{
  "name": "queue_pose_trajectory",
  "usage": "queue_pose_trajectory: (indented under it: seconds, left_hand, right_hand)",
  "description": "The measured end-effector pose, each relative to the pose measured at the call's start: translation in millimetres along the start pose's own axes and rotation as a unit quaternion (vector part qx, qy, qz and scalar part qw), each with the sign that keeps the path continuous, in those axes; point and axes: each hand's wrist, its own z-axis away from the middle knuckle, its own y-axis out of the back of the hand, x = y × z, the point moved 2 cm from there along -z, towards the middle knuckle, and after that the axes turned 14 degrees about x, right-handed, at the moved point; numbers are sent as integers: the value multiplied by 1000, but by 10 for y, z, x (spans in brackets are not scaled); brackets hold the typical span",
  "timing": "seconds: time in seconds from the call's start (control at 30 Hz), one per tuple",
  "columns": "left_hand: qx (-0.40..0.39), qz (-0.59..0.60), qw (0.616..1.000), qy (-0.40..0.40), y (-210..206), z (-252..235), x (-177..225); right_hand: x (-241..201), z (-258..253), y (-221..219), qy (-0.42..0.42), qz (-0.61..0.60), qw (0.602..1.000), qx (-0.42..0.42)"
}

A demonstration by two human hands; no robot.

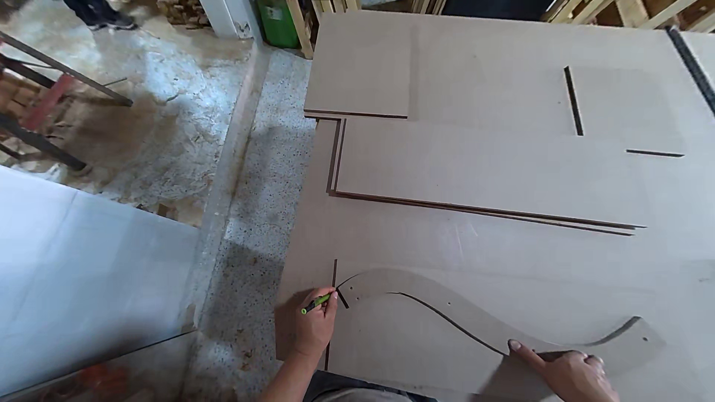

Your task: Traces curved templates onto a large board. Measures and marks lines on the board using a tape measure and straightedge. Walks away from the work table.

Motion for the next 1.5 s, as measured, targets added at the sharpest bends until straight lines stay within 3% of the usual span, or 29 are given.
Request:
queue_pose_trajectory:
  seconds: [0.47, 1.0, 1.33, 1.5]
  left_hand:
    - [-101, -47, 993, -49, 72, 4, -57]
    - [-191, -69, 979, -30, 95, -129, -5]
    - [-125, -121, 984, -28, 89, -284, 68]
    - [-60, -71, 996, -9, 183, -299, 70]
  right_hand:
    - [-5, -10, -12, 2, -4, 1000, 8]
    - [-28, -6, 20, -6, -8, 1000, 3]
    - [-17, 10, 36, -9, -9, 1000, 2]
    - [-158, 133, 193, 0, -23, 1000, -3]
